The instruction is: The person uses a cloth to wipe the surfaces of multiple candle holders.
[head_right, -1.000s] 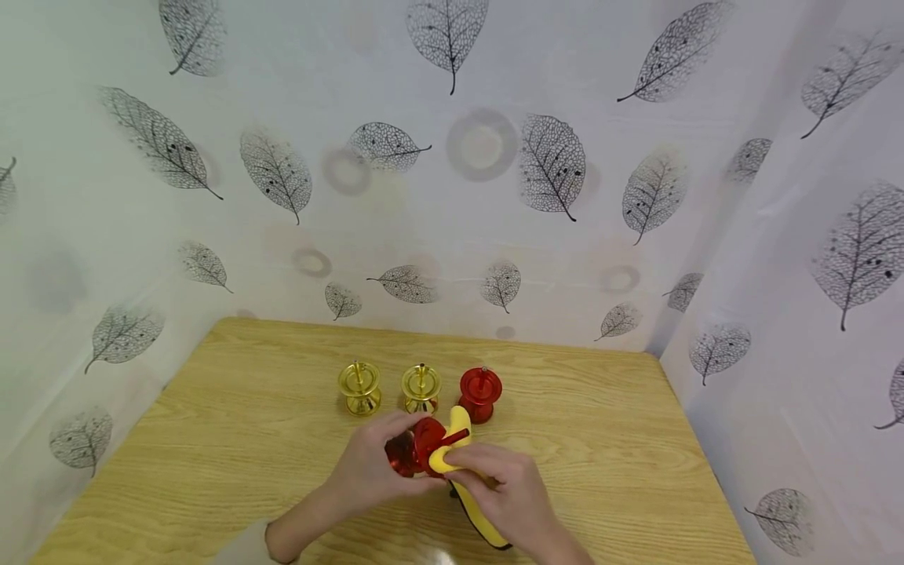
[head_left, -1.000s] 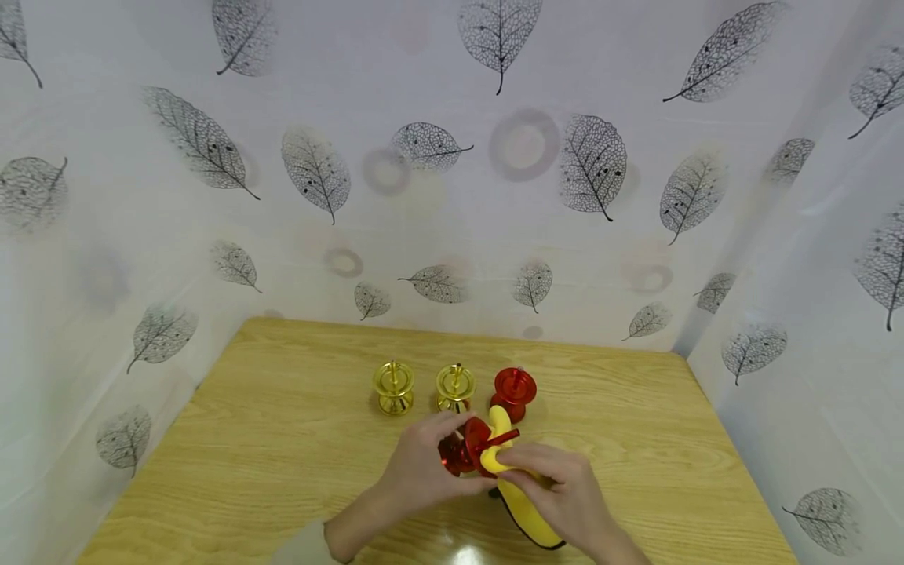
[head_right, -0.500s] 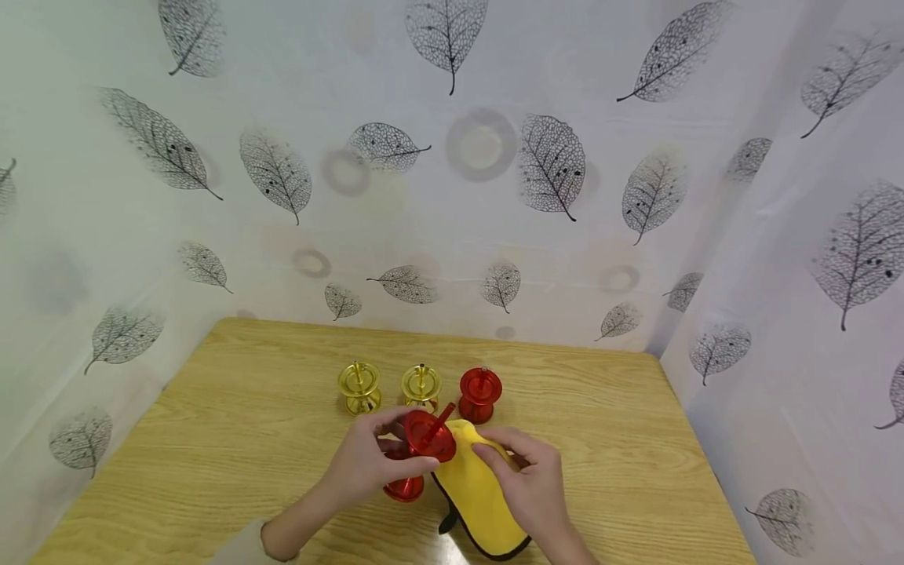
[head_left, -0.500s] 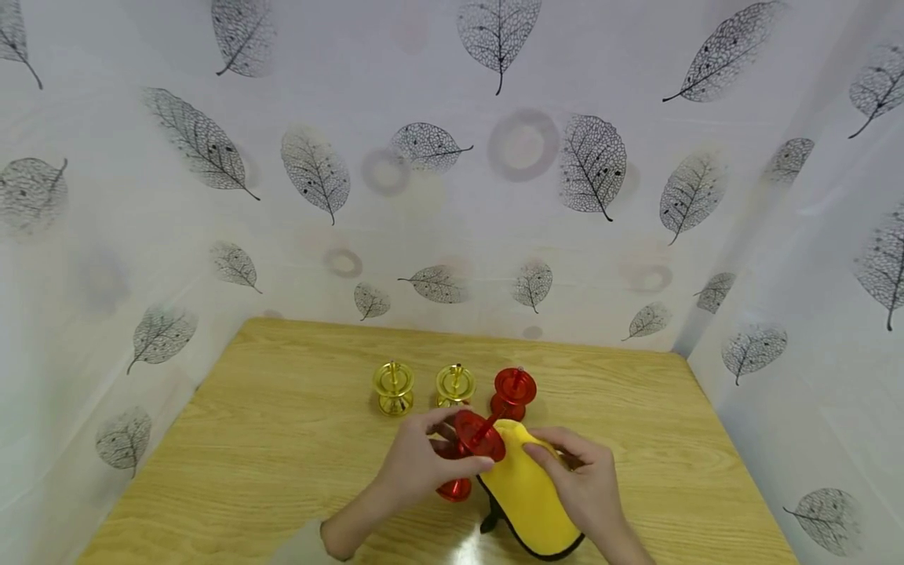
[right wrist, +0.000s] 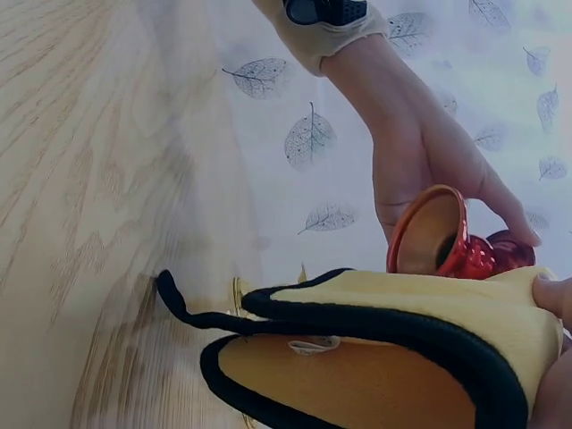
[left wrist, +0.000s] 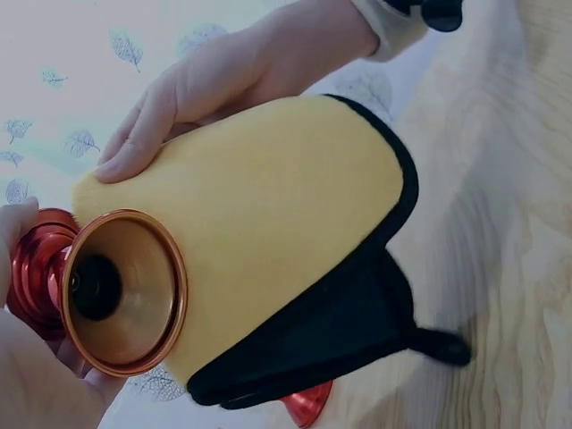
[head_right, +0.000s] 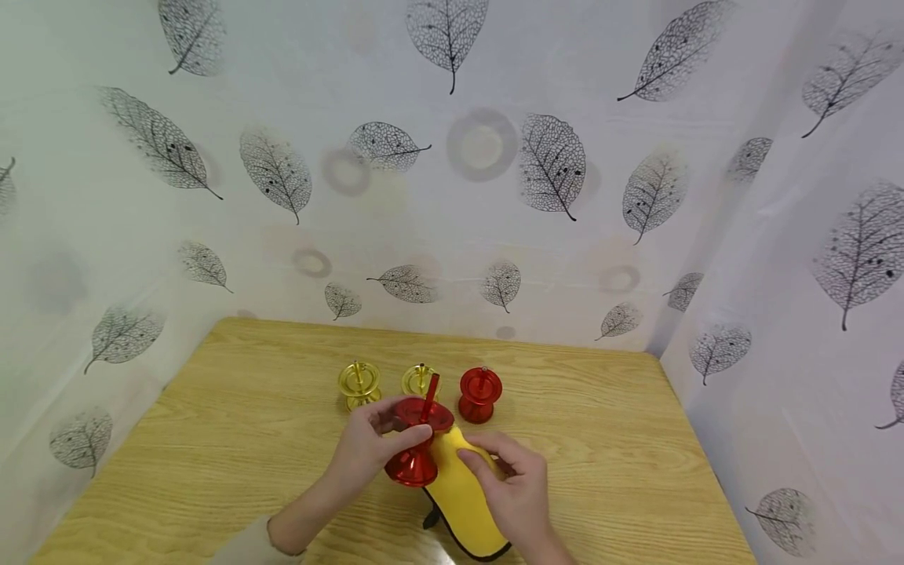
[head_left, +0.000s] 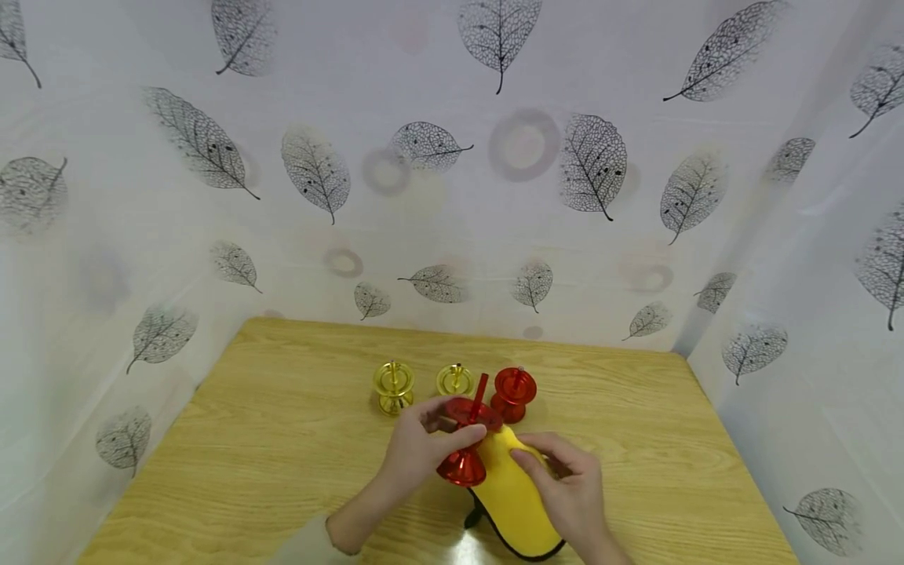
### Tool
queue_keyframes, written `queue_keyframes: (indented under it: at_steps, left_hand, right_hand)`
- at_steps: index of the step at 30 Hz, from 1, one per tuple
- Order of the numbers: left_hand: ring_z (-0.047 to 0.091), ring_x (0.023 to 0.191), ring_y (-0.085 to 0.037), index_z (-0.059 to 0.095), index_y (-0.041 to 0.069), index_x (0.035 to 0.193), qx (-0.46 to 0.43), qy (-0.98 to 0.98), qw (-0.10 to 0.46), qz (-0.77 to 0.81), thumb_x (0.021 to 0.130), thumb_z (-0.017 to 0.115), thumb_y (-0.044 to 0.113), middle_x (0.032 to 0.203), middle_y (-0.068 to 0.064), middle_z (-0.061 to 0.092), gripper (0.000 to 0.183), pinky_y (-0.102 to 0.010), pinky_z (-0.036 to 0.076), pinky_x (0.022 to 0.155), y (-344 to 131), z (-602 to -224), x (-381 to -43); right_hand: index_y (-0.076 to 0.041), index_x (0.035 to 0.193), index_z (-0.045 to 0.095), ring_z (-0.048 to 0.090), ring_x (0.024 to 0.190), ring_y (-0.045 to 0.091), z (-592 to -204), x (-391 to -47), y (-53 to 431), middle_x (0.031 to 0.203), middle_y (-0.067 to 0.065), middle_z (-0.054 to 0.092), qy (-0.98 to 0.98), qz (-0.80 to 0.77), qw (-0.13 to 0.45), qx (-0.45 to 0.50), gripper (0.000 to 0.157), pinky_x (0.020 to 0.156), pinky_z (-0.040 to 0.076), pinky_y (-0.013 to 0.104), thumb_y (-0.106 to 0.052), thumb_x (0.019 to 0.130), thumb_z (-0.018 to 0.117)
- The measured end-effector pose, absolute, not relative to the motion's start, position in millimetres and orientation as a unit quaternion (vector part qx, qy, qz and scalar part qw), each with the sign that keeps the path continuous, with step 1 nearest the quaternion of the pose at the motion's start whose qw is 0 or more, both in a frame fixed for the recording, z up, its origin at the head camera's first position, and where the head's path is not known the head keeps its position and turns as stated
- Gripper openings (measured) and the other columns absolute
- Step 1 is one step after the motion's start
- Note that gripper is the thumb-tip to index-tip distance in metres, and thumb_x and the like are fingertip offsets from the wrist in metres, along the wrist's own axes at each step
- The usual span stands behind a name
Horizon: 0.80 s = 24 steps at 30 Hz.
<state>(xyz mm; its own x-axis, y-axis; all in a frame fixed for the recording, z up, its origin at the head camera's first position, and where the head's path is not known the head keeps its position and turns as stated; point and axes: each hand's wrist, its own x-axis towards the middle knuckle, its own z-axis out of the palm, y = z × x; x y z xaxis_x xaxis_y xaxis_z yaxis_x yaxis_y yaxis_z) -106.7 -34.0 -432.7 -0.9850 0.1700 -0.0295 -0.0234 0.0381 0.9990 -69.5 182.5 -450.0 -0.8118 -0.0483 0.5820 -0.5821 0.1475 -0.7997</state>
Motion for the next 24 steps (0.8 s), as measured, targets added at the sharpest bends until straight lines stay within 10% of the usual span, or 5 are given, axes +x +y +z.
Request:
queue_keyframes:
  at_steps: [7, 24]
  left_hand:
    - [0.070, 0.086, -0.013, 0.074, 0.005, 0.126, 0.066, 0.707, 0.071, 0.701, 0.088, 0.086, 0.027, 0.106, -0.012, 0.076, 0.045, -0.024, 0.063, 0.073, -27.3, -435.5, -106.8]
    - [0.072, 0.093, -0.014, 0.057, 0.004, 0.149, 0.123, 0.696, 0.097, 0.700, 0.089, 0.086, 0.018, 0.118, -0.021, 0.075, 0.068, -0.026, 0.065, 0.082, -31.0, -436.7, -101.0]
  right_hand:
    - [-0.001, 0.105, 0.080, 0.054, 0.062, 0.005, -450.4, -76.1, 174.3, 0.088, 0.012, 0.079, -0.704, 0.586, 0.285, 0.283, 0.042, 0.045, 0.040, 0.019, 0.028, 0.074, 0.075]
    - [0.004, 0.104, 0.079, 0.069, 0.083, -0.005, -449.9, -79.3, 174.3, 0.102, -0.003, 0.082, -0.696, 0.597, 0.306, 0.254, 0.038, 0.062, 0.055, 0.011, 0.029, 0.076, 0.073]
